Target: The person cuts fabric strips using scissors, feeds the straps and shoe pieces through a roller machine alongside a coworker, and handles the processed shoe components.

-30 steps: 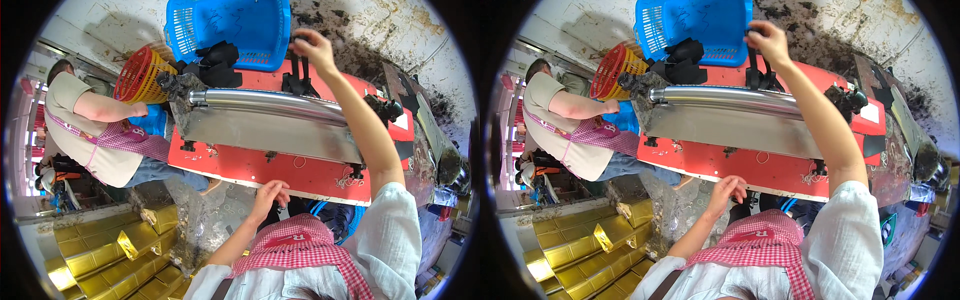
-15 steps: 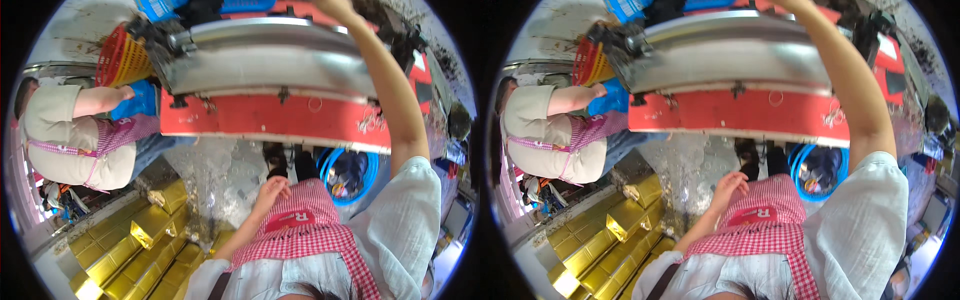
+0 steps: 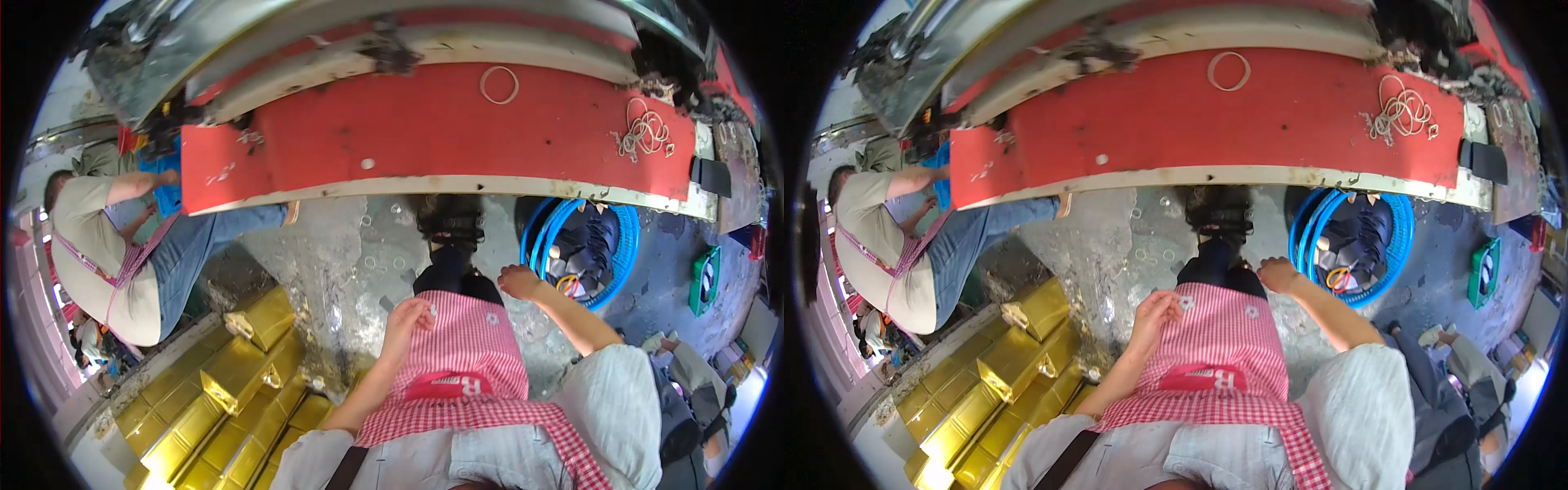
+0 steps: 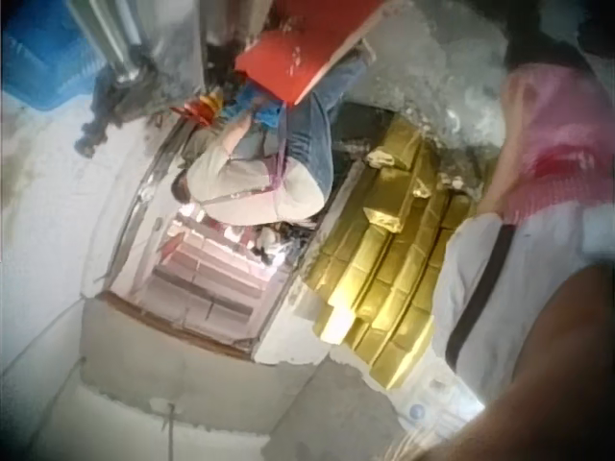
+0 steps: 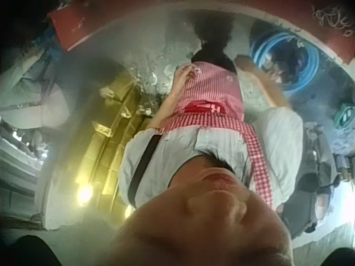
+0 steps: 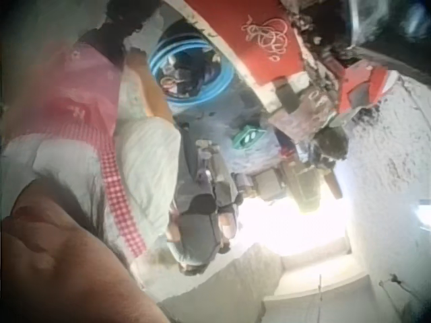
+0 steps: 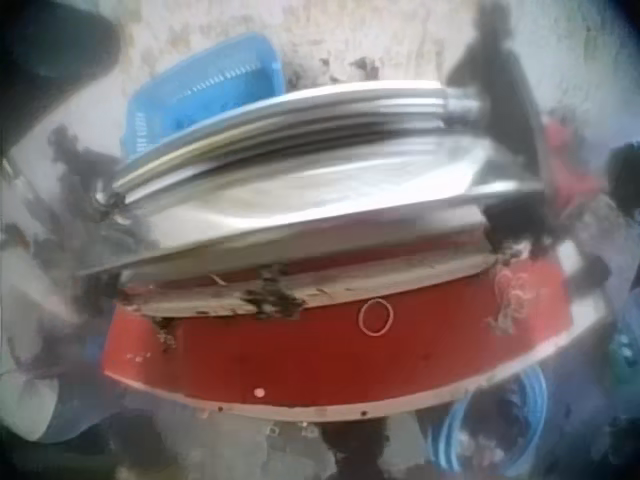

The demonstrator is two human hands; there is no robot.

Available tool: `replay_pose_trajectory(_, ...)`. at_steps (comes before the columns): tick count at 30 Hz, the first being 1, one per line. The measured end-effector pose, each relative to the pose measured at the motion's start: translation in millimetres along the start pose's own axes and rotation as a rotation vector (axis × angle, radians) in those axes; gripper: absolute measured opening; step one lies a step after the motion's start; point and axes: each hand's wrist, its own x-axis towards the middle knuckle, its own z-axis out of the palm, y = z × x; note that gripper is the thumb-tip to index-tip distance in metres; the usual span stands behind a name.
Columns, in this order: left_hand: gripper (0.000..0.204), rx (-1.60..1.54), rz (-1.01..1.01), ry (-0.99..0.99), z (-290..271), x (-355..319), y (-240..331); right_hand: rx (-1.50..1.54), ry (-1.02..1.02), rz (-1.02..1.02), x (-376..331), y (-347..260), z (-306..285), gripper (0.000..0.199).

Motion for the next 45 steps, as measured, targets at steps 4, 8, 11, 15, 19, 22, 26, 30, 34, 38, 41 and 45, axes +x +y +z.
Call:
replay_pose_trajectory(4, 0.017, 0.116, 0.088, 0.099, -20.1, 34.1, -40.1, 0.273, 0.175, 0.310, 98.6, 53.3, 112.0, 0.016)
replay_pose_trajectory(8, 0.016, 0.221, 0.250, 0.213, -38.7, 65.0, -55.0, 0.812, 0.344, 0.421, 187.5, 79.8, 177.5, 0.029)
replay_pose_trajectory(11, 0.017, 0.318, 0.311, 0.279, -38.4, 82.1, -53.6, 0.850, 0.368, 0.512, 237.2, 90.6, 216.4, 0.037)
replay_pose_trajectory(15, 0.017, 0.425, 0.384, 0.352, -49.6, 86.9, -50.1, 0.993, 0.599, 0.637, 295.6, 87.4, 192.7, 0.045)
replay_pose_trajectory(19, 0.016, 0.452, 0.361, 0.304, -43.8, 107.9, -69.8, 1.395, 0.734, 0.522, 341.8, 132.3, 222.7, 0.050)
replay_pose_trajectory(22, 0.015, 0.529, 0.337, 0.281, -44.3, 98.9, -75.3, 1.202, 0.789, 0.706, 339.8, 132.2, 230.5, 0.051)
replay_pose_trajectory(26, 0.016, 0.551, 0.347, 0.334, -52.4, 68.5, -66.7, 0.533, 1.060, 0.371, 251.6, 59.1, 125.7, 0.040)
replay_pose_trajectory(30, 0.022, 0.669, 0.484, 0.169, -29.5, 57.5, -43.4, 0.695, 1.398, -0.142, 123.3, -22.7, 33.8, 0.014)
replay_pose_trajectory(34, 0.051, 0.963, 0.759, -0.081, 36.2, 17.8, 13.3, 1.142, 1.210, -0.370, -5.8, -91.1, -53.9, 0.017)
replay_pose_trajectory(38, 0.059, 0.602, 0.557, -0.281, 68.8, -33.3, 49.9, 0.965, 1.354, -0.388, -87.7, -136.5, -131.5, 0.039)
replay_pose_trajectory(41, 0.061, 0.619, 0.624, -0.275, 81.2, -66.0, 82.2, 0.752, 1.470, -0.363, -139.9, -151.4, -176.4, 0.043)
replay_pose_trajectory(45, 0.050, 0.805, 1.071, -0.221, 98.4, -96.6, 136.8, 0.743, 1.327, -0.432, -184.8, -169.9, -236.6, 0.027)
